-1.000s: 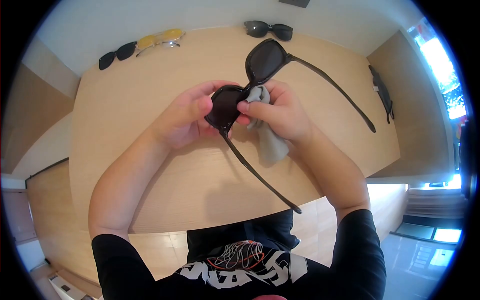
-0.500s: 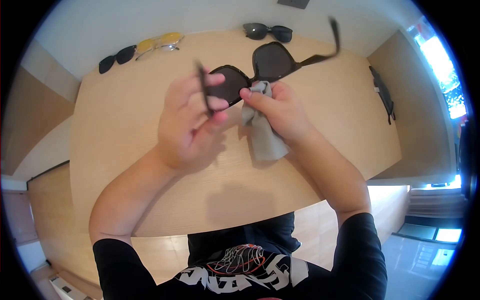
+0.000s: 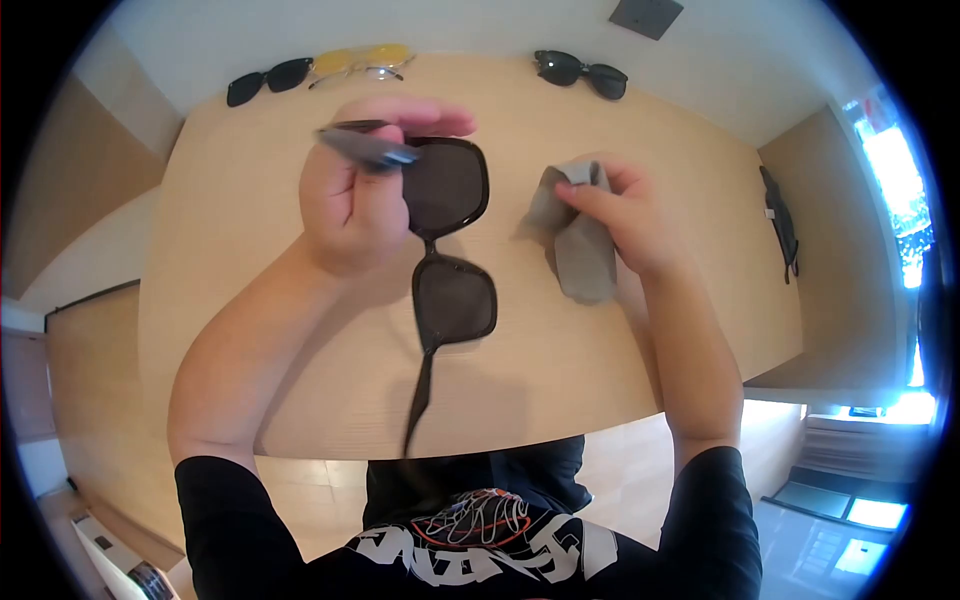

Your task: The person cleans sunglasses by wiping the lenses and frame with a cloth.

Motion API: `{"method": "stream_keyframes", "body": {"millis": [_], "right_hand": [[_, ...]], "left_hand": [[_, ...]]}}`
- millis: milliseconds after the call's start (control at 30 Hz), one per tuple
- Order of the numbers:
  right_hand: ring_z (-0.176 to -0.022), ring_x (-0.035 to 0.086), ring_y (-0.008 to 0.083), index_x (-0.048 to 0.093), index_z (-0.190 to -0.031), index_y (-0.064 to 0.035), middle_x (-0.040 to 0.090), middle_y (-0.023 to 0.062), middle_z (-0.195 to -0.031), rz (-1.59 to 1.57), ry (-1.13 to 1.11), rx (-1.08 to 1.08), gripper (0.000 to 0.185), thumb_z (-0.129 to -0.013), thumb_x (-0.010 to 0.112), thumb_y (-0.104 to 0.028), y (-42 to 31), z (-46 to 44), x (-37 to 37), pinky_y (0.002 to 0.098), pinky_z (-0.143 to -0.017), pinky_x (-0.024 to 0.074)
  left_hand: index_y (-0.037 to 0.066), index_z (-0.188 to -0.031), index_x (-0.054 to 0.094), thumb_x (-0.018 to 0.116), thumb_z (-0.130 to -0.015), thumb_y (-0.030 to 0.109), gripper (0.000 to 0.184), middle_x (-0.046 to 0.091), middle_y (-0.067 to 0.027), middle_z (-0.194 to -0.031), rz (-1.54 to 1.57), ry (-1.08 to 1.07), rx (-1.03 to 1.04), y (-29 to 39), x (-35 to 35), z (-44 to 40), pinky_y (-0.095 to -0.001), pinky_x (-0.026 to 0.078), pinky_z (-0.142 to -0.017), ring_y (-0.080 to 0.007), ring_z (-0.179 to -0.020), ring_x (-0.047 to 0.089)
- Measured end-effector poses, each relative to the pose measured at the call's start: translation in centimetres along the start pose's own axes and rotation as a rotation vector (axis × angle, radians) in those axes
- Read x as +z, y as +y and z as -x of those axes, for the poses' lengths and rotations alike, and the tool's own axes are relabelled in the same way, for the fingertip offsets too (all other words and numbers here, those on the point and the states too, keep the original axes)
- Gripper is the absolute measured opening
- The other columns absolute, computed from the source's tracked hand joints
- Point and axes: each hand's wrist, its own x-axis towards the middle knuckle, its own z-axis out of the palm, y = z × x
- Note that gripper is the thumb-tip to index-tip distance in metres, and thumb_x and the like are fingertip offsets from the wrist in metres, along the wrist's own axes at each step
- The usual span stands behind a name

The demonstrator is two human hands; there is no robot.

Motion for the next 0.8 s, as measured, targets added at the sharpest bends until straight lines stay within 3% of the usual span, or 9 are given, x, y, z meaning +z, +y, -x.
{"method": "stream_keyframes", "body": {"millis": [167, 333, 533, 667, 700, 800], "right_hand": [[-0.086, 0.058, 0.0105, 0.065, -0.106, -0.0055, 0.064, -0.0014, -0.093, 0.118, -0.033, -0.178, 0.019, -0.089, 0.059, -0.009, -0.5, 0.6, 0.7, 0.0249, -0.077, 0.0462], [-0.086, 0.057, 0.0099, 0.061, -0.113, -0.0047, 0.063, -0.0008, -0.095, 0.349, 0.031, -0.185, 0.024, -0.090, 0.056, -0.005, 0.2, 0.7, 0.8, 0.0240, -0.078, 0.0458], [-0.085, 0.058, 0.0080, 0.059, -0.100, -0.0027, 0.063, 0.0013, -0.090, -0.288, -0.211, -0.248, 0.012, -0.088, 0.059, -0.004, -0.5, 1.3, 0.9, 0.0227, -0.075, 0.0471], [-0.081, 0.058, 0.0071, 0.059, -0.100, -0.0024, 0.062, 0.0001, -0.085, -0.100, -0.097, -0.093, 0.012, -0.088, 0.061, -0.004, -0.2, 1.3, 2.9, 0.0220, -0.072, 0.0479], [-0.081, 0.057, 0.0081, 0.058, -0.100, -0.0018, 0.061, 0.0010, -0.085, 0.098, -0.015, -0.123, 0.016, -0.086, 0.064, -0.004, -0.8, 1.6, 4.3, 0.0240, -0.070, 0.0484], [-0.082, 0.057, 0.0108, 0.053, -0.105, -0.0023, 0.060, 0.0042, -0.092, 0.044, -0.027, -0.124, 0.030, -0.078, 0.067, -0.003, -0.4, 1.9, 6.0, 0.0265, -0.070, 0.0486]], "left_hand": [[-0.004, -0.111, 0.051, 0.032, -0.104, 0.022, 0.033, 0.064, -0.0205, -0.109, -0.122, -0.055, 0.005, 0.3, 0.0, -0.1, -0.0365, 0.053, -0.085, -0.0271, -0.096, 0.066], [-0.001, -0.106, 0.063, 0.047, -0.101, 0.020, 0.027, 0.068, -0.0068, -0.095, -0.057, 0.127, -0.119, 0.0, 1.2, 0.7, -0.0254, 0.049, -0.079, -0.0133, -0.087, 0.063], [0.000, -0.102, 0.062, 0.049, -0.099, 0.017, 0.022, 0.067, -0.0097, -0.091, -0.128, 0.051, -0.156, 0.6, 2.0, 1.1, -0.0288, 0.050, -0.076, -0.0190, -0.083, 0.063], [0.001, -0.098, 0.061, 0.053, -0.094, 0.012, 0.015, 0.063, -0.0129, -0.088, -0.228, -0.014, -0.091, 0.9, 3.1, 1.5, -0.0330, 0.049, -0.073, -0.0284, -0.078, 0.061], [0.001, -0.098, 0.061, 0.054, -0.093, 0.011, 0.013, 0.063, -0.0129, -0.089, -0.230, -0.007, -0.064, 0.9, 3.4, 1.5, -0.0330, 0.049, -0.073, -0.0282, -0.079, 0.061], [0.002, -0.097, 0.061, 0.056, -0.091, 0.007, 0.010, 0.061, -0.0129, -0.094, -0.284, -0.002, 0.045, 0.9, 3.7, 1.3, -0.0329, 0.049, -0.073, -0.0272, -0.082, 0.060]]}}
